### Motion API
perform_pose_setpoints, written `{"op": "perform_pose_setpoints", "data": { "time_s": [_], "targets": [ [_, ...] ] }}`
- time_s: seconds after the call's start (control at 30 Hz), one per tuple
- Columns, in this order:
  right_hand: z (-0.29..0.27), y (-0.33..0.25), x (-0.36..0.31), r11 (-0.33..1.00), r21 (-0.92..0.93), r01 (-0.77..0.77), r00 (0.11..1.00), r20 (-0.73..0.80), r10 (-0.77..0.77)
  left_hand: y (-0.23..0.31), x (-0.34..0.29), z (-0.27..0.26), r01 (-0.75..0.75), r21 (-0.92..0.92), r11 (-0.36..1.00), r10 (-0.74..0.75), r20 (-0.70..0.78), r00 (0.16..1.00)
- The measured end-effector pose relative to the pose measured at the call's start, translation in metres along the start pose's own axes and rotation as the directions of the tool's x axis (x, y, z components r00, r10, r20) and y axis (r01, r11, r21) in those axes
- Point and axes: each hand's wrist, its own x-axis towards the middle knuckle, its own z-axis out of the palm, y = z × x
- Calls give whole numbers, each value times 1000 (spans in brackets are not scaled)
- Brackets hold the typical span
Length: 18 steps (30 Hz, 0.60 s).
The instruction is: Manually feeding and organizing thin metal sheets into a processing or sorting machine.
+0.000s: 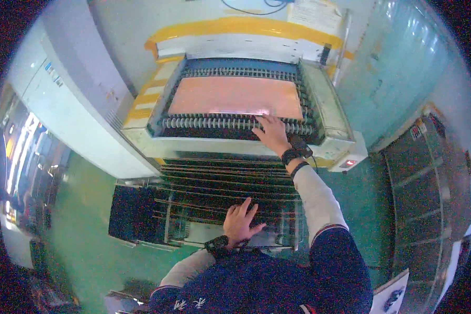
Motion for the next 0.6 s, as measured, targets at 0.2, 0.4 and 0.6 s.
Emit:
{"op": "perform_pose_setpoints", "data": {
  "time_s": [0.2,0.4,0.6],
  "targets": [
    [-62,-9,-62,984,162,69,985,-170,-41,6,2,-3,9,-7,1000,-9,40,999],
    [-131,14,-177,932,317,-177,935,-240,259,14,0,-11,25,38,999,-28,91,995],
    [-157,50,-358,582,519,-627,603,-150,784,18,-10,-3,-48,20,999,47,76,996]
  ]
}}
